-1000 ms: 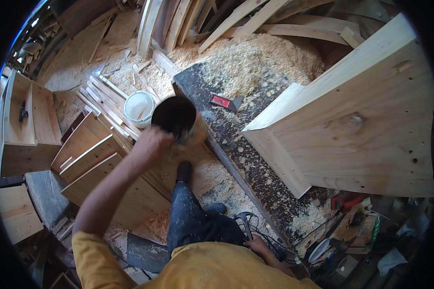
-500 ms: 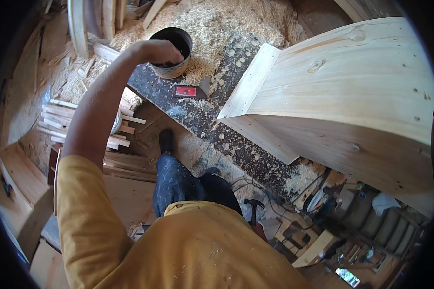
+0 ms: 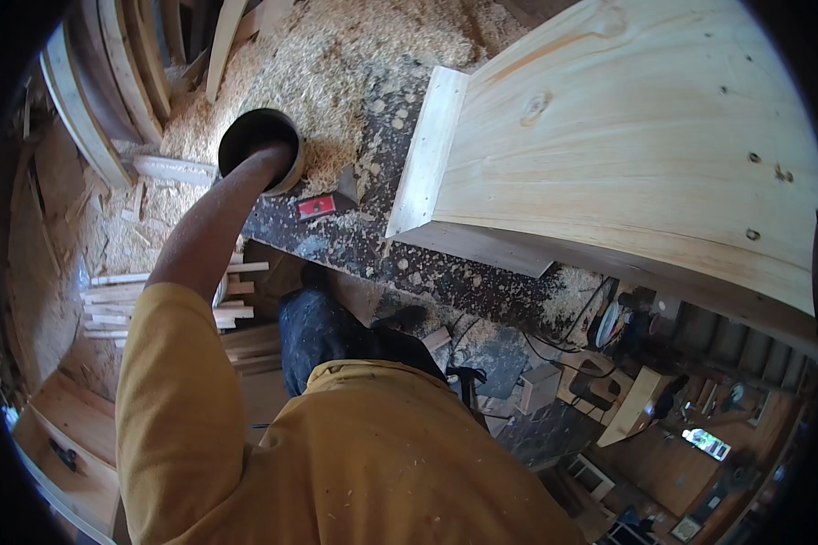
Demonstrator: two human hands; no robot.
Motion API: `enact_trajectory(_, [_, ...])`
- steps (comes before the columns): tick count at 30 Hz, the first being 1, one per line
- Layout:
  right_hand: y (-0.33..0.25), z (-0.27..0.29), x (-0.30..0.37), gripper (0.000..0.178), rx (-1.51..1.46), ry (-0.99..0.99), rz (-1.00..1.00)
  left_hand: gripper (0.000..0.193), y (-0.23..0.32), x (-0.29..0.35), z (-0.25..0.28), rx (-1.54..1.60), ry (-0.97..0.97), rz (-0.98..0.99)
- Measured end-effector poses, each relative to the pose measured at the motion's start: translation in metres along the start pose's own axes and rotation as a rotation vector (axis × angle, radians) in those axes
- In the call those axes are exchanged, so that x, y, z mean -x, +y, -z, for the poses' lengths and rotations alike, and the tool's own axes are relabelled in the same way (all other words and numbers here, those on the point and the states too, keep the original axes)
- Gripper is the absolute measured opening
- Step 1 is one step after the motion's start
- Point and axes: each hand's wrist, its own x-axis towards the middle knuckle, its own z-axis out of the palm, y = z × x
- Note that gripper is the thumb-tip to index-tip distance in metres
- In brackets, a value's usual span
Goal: Hammering nails into wooden components to assemble a furniture piece in a workshop.
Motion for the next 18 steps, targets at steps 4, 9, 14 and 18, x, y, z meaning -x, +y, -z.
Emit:
enact_trajectory(4, [-0.003,-0.011,-0.003,0.02,-0.032,0.012,0.039,0.032,0.0,-0.003,0.002,-0.029,0.029,-0.061])
enact_trajectory(9, [-0.014,-0.019,-0.017,0.02,-0.046,0.028,0.098,0.032,0.017,0.0,-0.008,-0.05,0.076,-0.116])
enact_trajectory(14, [-0.028,-0.02,-0.028,0.02,-0.026,0.033,0.144,0.031,0.024,-0.02,-0.021,-0.053,0.111,-0.142])
enact_trajectory(18, [-0.028,-0.022,-0.023,0.02,0.024,0.001,0.147,0.031,-0.007,-0.034,-0.036,-0.046,0.1,-0.118])
